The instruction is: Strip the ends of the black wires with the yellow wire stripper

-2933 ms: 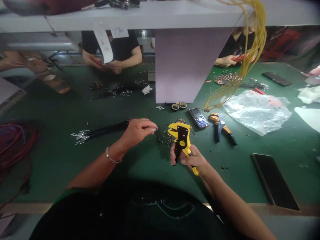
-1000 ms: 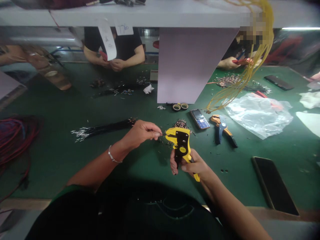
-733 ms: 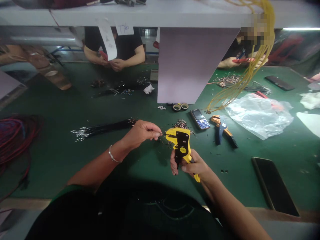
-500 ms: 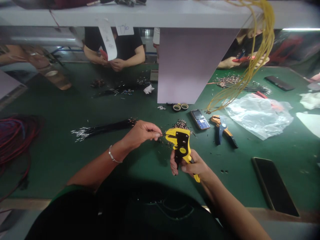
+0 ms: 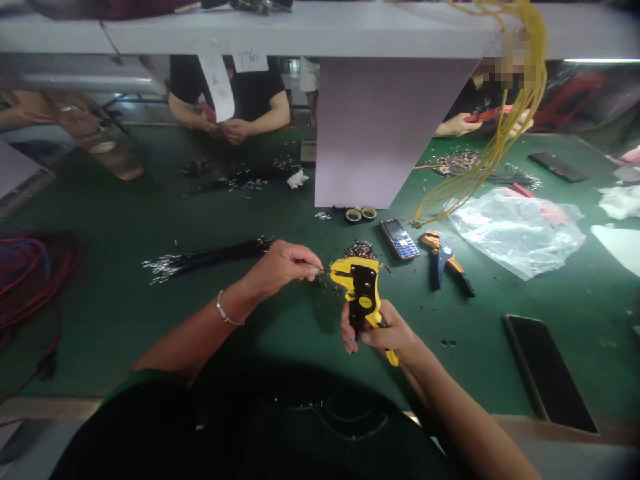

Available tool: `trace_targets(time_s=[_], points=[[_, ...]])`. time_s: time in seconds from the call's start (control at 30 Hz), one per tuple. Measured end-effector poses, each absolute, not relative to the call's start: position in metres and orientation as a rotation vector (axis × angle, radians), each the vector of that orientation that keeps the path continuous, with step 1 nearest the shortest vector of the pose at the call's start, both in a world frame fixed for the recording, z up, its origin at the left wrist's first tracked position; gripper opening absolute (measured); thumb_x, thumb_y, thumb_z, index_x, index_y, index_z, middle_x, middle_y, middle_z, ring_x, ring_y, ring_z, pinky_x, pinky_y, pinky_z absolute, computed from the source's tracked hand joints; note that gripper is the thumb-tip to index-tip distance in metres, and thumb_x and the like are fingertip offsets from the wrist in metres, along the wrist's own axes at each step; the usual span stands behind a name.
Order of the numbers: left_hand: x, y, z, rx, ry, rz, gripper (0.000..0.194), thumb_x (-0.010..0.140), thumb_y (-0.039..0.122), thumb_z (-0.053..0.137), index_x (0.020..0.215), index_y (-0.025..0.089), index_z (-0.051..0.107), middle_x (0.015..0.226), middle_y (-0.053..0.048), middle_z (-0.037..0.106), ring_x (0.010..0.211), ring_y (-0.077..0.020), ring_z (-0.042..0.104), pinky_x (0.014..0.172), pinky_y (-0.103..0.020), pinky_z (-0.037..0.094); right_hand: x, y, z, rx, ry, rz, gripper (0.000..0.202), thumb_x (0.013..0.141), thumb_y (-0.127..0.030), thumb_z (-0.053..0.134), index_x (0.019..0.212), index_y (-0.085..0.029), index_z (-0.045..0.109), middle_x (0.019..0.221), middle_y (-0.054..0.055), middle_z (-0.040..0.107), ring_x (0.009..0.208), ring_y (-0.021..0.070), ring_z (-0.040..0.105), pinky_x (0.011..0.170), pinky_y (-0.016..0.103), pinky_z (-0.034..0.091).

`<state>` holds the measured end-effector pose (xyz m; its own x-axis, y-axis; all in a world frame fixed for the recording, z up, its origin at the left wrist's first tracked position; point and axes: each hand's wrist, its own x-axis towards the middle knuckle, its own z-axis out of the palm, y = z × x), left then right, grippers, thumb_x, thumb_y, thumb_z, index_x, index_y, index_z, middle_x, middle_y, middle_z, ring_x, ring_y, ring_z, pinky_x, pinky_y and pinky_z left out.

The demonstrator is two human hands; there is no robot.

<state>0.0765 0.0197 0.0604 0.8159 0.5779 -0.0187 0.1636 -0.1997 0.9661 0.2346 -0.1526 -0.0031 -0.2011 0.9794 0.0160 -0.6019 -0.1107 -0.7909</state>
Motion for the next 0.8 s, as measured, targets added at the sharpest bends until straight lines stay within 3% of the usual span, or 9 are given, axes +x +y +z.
trace_targets(time_s=[0.8], points=[[0.0769,0.022,0.0568,1.864,0.62,0.456,0.008,0.07,0.02,0.066,0.068,0.015,0.072,0.056,0.0,0.063,0.056,-0.0097,0.054,0.055,-0.023,0.041,0.2245,-0.16,-0.0041,-0.74,-0.714,1.564,0.018,0.069,-0.015,0.072,0.081,-0.013,0.059,0.061,-0.002,0.054,0.043,0.0073,0.046,0.041,0.024,0.04]])
